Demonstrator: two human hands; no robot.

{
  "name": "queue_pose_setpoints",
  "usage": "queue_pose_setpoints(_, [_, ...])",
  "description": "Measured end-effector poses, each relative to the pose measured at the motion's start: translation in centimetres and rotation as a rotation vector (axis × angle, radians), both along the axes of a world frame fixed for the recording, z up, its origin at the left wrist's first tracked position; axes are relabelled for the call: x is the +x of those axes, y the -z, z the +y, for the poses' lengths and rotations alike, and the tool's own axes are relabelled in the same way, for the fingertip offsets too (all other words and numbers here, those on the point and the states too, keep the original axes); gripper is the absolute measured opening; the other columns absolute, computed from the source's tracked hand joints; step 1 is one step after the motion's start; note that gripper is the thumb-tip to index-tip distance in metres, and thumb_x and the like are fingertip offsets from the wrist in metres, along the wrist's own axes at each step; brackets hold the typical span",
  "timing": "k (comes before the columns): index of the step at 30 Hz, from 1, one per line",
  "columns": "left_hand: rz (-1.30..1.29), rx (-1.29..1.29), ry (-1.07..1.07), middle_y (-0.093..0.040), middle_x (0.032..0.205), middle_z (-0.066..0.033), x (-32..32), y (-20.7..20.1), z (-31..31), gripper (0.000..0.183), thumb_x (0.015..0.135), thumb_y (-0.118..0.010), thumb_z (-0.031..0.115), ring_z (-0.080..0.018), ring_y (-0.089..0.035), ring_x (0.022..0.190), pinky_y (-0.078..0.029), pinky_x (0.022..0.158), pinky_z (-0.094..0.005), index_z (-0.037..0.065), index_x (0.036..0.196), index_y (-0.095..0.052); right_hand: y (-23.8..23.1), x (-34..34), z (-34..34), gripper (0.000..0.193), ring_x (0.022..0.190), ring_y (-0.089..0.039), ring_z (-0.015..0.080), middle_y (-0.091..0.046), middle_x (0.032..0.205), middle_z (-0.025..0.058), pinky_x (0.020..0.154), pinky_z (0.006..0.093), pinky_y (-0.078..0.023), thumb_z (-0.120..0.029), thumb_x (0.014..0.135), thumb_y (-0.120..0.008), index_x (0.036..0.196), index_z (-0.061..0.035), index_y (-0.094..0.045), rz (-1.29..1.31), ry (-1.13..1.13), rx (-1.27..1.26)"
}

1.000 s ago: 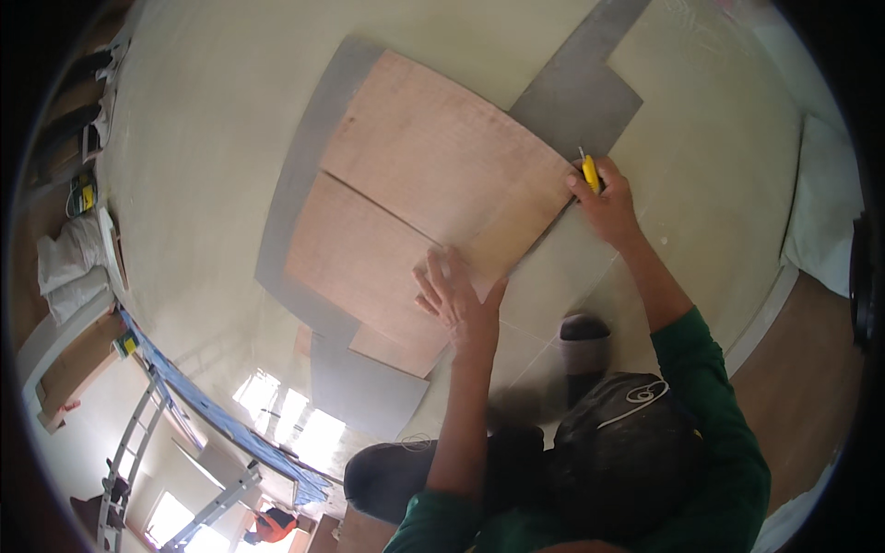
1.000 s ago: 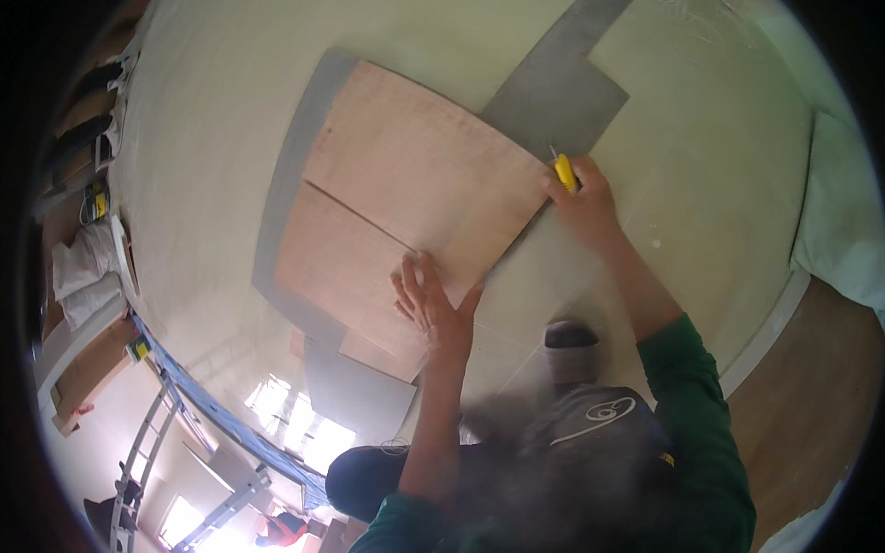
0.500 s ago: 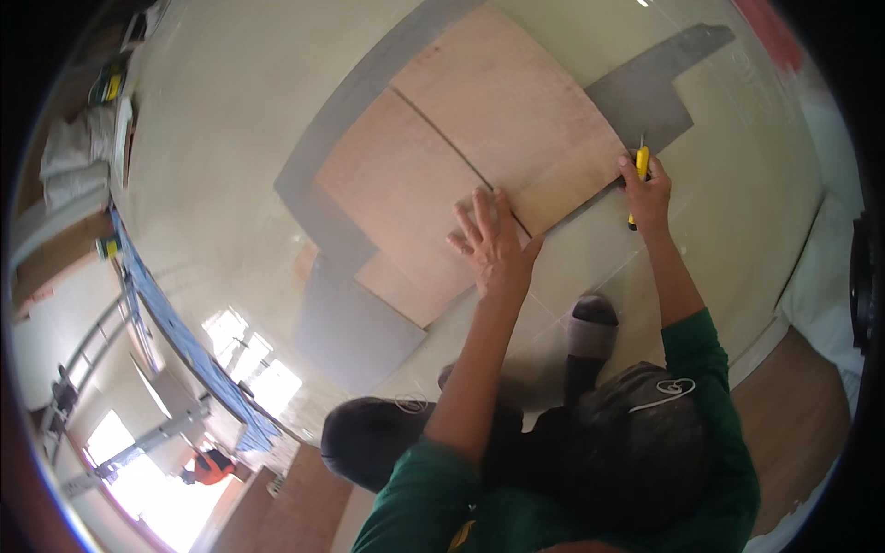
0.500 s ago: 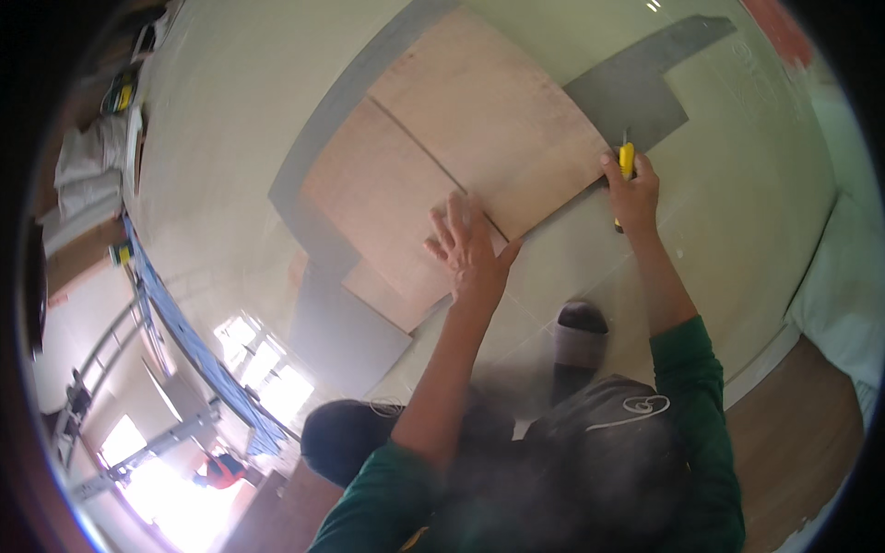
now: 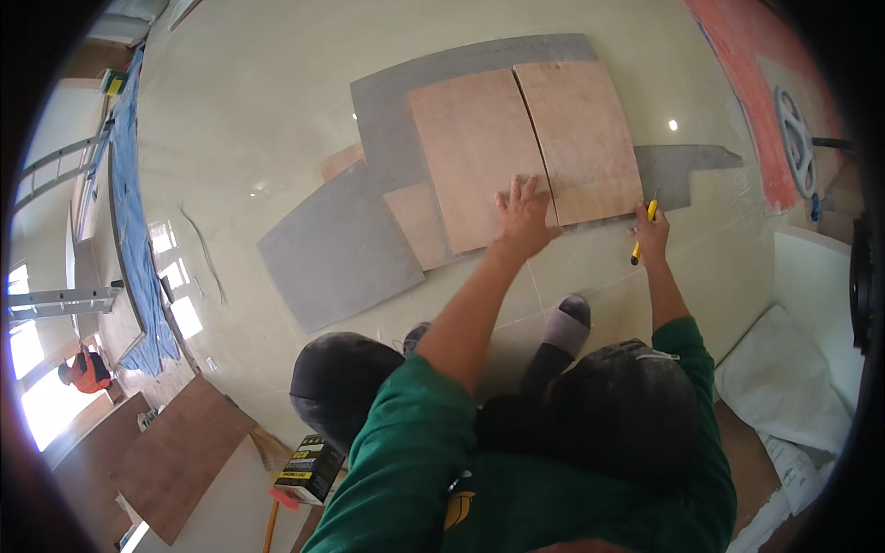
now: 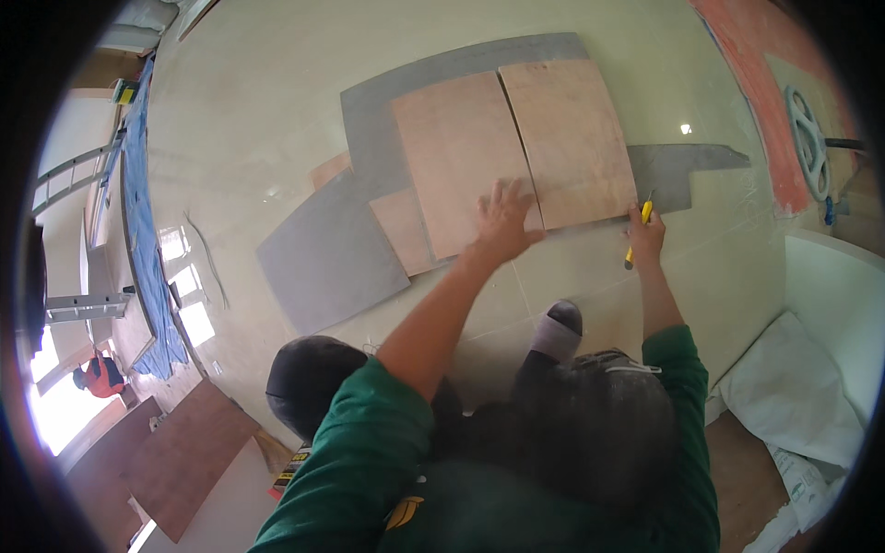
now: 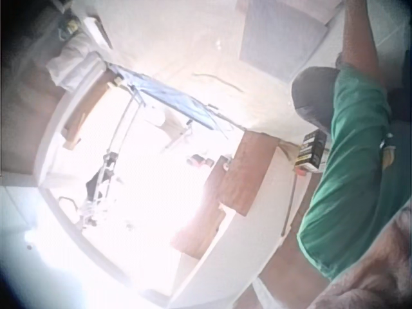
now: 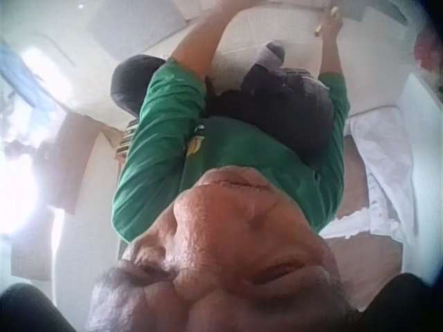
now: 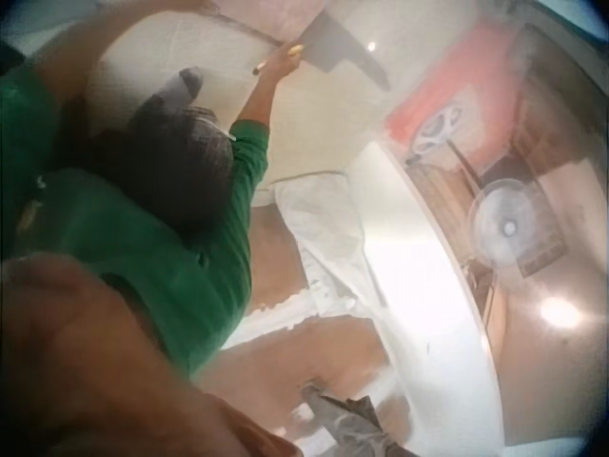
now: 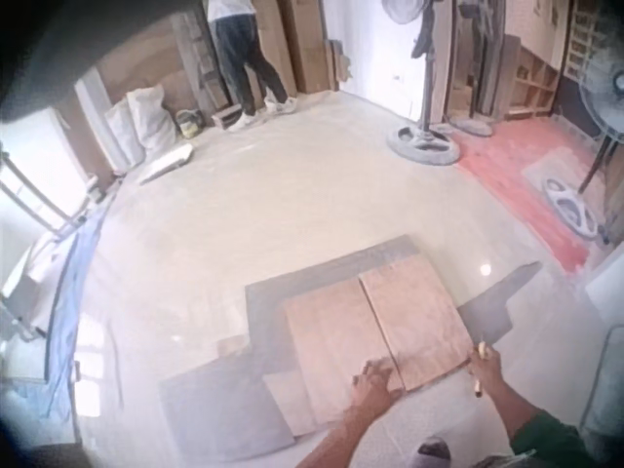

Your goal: The person retrieves a roll of tape and a utility knife, then kneels on the floor to cut rectangular pieces of flooring material. They measure and cut several pieces, arranging them on the floor.

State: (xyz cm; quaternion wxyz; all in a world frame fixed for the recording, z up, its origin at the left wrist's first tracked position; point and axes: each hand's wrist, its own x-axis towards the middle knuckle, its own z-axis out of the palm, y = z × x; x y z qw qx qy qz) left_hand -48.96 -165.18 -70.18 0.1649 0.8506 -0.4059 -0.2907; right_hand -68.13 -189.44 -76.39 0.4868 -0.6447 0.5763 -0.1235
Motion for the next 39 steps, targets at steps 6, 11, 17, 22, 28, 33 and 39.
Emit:
queue_pose_setpoints(6, [0.297, -0.329, -0.653, -0.065, 0.118, -0.0237, 7.9, -1.1, 2.6, 0.051, 0.088, -0.069, 0.023, -0.0402, -0.060, 0.116, -0.048, 0.100, -0.0444, -0.002, 0.130, -0.056, -0.5, -0.2, -1.1, 0.034, 0.070, -0.059, 0.0285, -0.061, 0.081, 0.0158, 0.072, 0.0397, -0.052, -0.032, 0.094, -0.065, 0.096, 0.0017, -0.059, 0.210, -0.207, -0.646])
queue_pose_setpoints(11, [0.080, -0.377, -1.126, -0.051, 0.136, -0.0241, 3.8, -0.3, 6.3, 0.052, 0.091, -0.062, 0.015, -0.0399, -0.049, 0.126, -0.042, 0.103, -0.0464, 0.000, 0.139, -0.046, -3.9, 4.6, 4.3, 0.030, 0.080, -0.063, 0.0386, -0.064, 0.084, 0.0211, 0.074, 0.0441, -0.050, -0.027, 0.093, -0.064, 0.098, 0.0027, -0.061, 0.123, -0.583, -0.483])
queue_pose_setpoints(17, [-0.030, -0.263, -1.085, -0.051, 0.129, -0.0234, -5.2, 2.6, 10.3, 0.058, 0.087, -0.067, 0.015, -0.0415, -0.047, 0.124, -0.040, 0.104, -0.0468, -0.001, 0.138, -0.044, -2.2, 5.9, 12.1, 0.041, 0.098, -0.062, 0.0428, -0.062, 0.104, 0.0229, 0.080, 0.0472, -0.051, -0.018, 0.085, -0.073, 0.118, 0.0003, -0.057, 0.132, -0.727, -0.576])
queue_pose_setpoints(22, [-0.064, -0.221, -1.075, -0.053, 0.125, -0.0222, -4.7, 3.0, 11.3, 0.065, 0.084, -0.070, 0.017, -0.0402, -0.047, 0.121, -0.039, 0.104, -0.0485, -0.002, 0.140, -0.044, -3.5, 6.4, 14.9, 0.053, 0.105, -0.060, 0.0419, -0.057, 0.116, 0.0204, 0.084, 0.0467, -0.052, -0.016, 0.081, -0.076, 0.126, -0.0016, -0.053, 0.189, -0.759, -0.582])
queue_pose_setpoints(28, [0.103, -0.090, -1.154, -0.054, 0.121, -0.0225, -3.3, 2.7, 10.5, 0.059, 0.084, -0.066, 0.017, -0.0402, -0.047, 0.119, -0.039, 0.103, -0.0488, -0.001, 0.137, -0.048, -4.2, 6.2, 14.4, 0.051, 0.103, -0.062, 0.0404, -0.056, 0.119, 0.0194, 0.083, 0.0460, -0.052, -0.019, 0.083, -0.075, 0.126, -0.0032, -0.055, 0.231, -0.871, -0.613])
queue_pose_setpoints(33, [0.035, -0.160, -1.174, -0.054, 0.113, -0.0253, -3.6, 2.6, 10.2, 0.049, 0.082, -0.067, 0.013, -0.0425, -0.051, 0.111, -0.043, 0.096, -0.0495, -0.003, 0.127, -0.054, -4.0, 6.5, 14.4, 0.044, 0.099, -0.063, 0.0410, -0.058, 0.116, 0.0202, 0.083, 0.0462, -0.052, -0.021, 0.085, -0.073, 0.122, -0.0031, -0.058, 0.142, -0.855, -0.601])
queue_pose_setpoints(39, [0.026, -0.164, -1.229, -0.053, 0.115, -0.0247, -3.5, 2.4, 9.8, 0.054, 0.078, -0.075, 0.020, -0.0433, -0.049, 0.113, -0.042, 0.096, -0.0520, -0.002, 0.123, -0.053, -3.2, 6.8, 8.8, 0.061, 0.113, -0.058, 0.0428, -0.058, 0.121, 0.0258, 0.094, 0.0473, -0.049, -0.035, 0.084, -0.074, 0.127, 0.0032, -0.055, 0.299, -0.475, -0.709])
